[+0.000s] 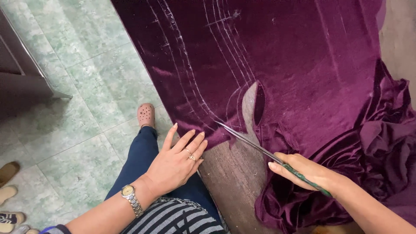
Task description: Cutting a pattern out of purple velvet fabric using large tailor scissors along chalk markings on a work table.
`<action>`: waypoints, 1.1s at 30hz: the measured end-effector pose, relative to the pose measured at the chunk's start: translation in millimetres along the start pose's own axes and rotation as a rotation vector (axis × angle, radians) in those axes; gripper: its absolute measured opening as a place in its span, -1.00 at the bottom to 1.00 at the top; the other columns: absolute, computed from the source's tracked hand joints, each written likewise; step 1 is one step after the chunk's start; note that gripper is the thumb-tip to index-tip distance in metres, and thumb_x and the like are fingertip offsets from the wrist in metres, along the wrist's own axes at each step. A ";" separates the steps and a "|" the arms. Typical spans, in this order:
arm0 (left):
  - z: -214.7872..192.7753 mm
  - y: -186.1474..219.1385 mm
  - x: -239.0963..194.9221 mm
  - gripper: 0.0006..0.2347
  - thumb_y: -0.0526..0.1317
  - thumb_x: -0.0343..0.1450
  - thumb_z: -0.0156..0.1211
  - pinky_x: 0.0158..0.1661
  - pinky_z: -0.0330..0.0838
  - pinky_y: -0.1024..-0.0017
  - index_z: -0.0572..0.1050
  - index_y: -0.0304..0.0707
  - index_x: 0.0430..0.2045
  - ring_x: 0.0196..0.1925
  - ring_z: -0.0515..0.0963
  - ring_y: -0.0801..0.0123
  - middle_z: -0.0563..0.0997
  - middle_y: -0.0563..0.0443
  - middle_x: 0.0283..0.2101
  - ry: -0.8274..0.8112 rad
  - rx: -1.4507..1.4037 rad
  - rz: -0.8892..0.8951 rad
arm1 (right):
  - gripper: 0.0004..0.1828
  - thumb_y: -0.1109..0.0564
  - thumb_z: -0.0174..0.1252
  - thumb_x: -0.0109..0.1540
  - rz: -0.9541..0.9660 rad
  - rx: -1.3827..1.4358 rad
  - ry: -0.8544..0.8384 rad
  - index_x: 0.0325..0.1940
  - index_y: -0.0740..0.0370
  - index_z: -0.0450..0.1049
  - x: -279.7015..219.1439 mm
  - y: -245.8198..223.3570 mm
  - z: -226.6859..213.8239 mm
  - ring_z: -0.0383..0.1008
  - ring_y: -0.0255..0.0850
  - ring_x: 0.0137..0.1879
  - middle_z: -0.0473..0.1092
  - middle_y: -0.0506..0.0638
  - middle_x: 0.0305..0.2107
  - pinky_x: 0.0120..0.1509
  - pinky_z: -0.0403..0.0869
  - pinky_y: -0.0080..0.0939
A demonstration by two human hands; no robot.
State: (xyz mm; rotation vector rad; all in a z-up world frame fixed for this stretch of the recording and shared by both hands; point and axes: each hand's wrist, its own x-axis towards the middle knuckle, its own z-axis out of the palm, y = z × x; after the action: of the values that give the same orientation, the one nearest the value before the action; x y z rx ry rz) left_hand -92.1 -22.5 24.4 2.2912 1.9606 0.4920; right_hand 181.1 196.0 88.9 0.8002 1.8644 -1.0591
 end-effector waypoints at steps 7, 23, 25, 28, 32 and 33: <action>-0.8 -3.7 0.2 -0.66 -0.06 0.44 -0.04 0.27 0.00 -0.13 0.45 -0.21 0.04 0.19 0.38 0.10 0.44 -0.06 0.17 -0.017 -0.017 0.019 | -0.56 -0.26 -0.13 0.30 0.036 -0.014 0.055 -0.44 0.10 0.25 4.8 7.1 12.0 0.20 -0.34 -0.46 0.23 -0.19 -0.61 -0.30 0.32 -0.27; -5.4 -9.0 2.7 -0.63 -0.06 0.45 -0.08 0.29 -0.05 -0.14 0.42 -0.23 0.07 0.20 0.36 0.03 0.39 -0.14 0.22 -0.083 -0.070 0.069 | -0.61 -0.20 -0.19 0.33 -0.045 0.156 0.004 -0.41 0.07 0.26 -3.7 -8.6 15.9 0.16 -0.40 -0.39 0.19 -0.26 -0.52 -0.24 0.30 -0.32; -6.6 -9.7 2.6 -0.63 -0.06 0.46 -0.08 0.29 -0.06 -0.15 0.42 -0.24 0.07 0.20 0.36 0.02 0.38 -0.14 0.22 -0.092 -0.082 0.071 | -0.59 -0.21 -0.20 0.33 -0.046 0.157 0.022 -0.43 0.08 0.23 0.9 -13.0 18.6 0.13 -0.40 -0.40 0.16 -0.26 -0.53 -0.26 0.29 -0.31; -7.3 -10.7 3.2 -0.63 -0.05 0.45 -0.06 0.29 -0.04 -0.14 0.42 -0.25 0.06 0.19 0.37 0.03 0.40 -0.13 0.21 -0.092 -0.089 0.076 | -0.61 -0.17 -0.19 0.35 -0.072 0.140 0.069 -0.44 0.07 0.22 4.5 -21.6 20.1 0.13 -0.40 -0.44 0.16 -0.26 -0.57 -0.31 0.26 -0.29; -6.7 -11.3 2.6 -0.63 -0.05 0.45 -0.06 0.29 -0.05 -0.13 0.41 -0.25 0.07 0.20 0.36 0.02 0.38 -0.14 0.22 -0.097 -0.106 0.078 | -0.59 -0.22 -0.17 0.33 0.041 0.114 0.065 -0.42 0.09 0.24 5.1 -28.1 22.9 0.13 -0.36 -0.47 0.16 -0.21 -0.59 -0.32 0.27 -0.31; -6.5 -11.3 2.1 -0.62 -0.05 0.45 -0.08 0.29 -0.06 -0.13 0.40 -0.26 0.08 0.21 0.35 0.01 0.37 -0.15 0.23 -0.107 -0.105 0.079 | -0.58 -0.23 -0.16 0.33 0.066 0.112 0.070 -0.42 0.09 0.23 5.0 -28.8 24.1 0.12 -0.35 -0.48 0.15 -0.19 -0.61 -0.33 0.26 -0.30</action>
State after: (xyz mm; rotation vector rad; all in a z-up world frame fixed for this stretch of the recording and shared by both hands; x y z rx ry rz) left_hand -104.4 -19.4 27.9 2.2864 1.7587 0.4576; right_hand 163.5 162.5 87.6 0.9685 1.8369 -1.1137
